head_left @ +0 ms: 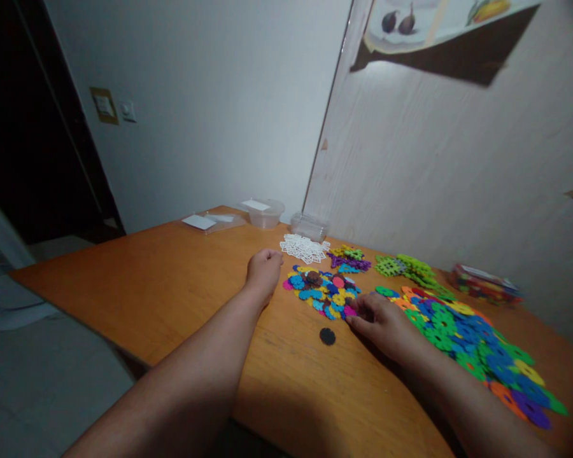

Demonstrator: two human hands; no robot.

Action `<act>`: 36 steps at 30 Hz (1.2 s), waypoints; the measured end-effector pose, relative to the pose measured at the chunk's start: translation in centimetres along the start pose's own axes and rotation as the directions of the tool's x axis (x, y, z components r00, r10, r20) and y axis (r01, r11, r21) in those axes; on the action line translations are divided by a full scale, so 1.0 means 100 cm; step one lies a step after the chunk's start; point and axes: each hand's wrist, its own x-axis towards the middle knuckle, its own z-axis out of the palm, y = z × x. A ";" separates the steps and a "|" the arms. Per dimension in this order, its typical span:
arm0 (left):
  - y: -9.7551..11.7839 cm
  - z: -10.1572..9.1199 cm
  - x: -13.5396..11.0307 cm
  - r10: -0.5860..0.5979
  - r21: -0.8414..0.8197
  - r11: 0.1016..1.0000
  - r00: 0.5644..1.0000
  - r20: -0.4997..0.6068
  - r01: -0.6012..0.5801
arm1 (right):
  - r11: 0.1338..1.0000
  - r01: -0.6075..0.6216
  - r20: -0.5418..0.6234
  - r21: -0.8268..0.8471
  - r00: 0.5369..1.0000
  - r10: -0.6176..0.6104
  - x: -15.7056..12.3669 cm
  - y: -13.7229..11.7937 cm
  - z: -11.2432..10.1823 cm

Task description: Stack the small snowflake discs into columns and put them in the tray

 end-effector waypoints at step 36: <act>0.009 0.002 -0.006 -0.030 -0.058 0.998 0.999 0.012 0.031 | 0.999 -0.046 0.014 -0.013 0.999 0.046 0.000 -0.009 0.000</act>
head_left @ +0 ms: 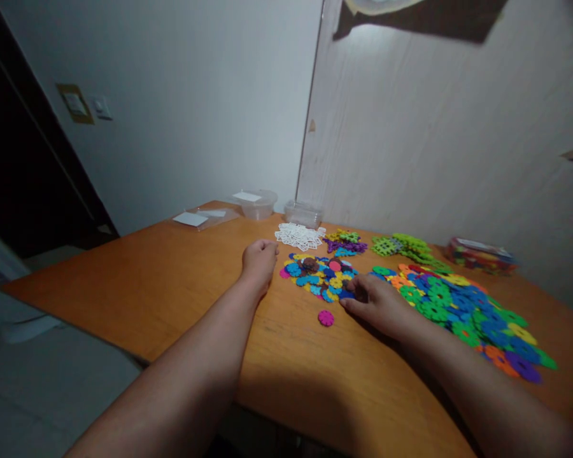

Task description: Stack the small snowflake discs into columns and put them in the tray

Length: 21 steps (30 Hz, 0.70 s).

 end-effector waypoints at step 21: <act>0.010 -0.002 -0.007 -0.030 0.004 1.000 0.999 0.027 0.030 | 1.000 -0.007 0.083 -0.023 0.996 0.008 0.003 0.006 -0.010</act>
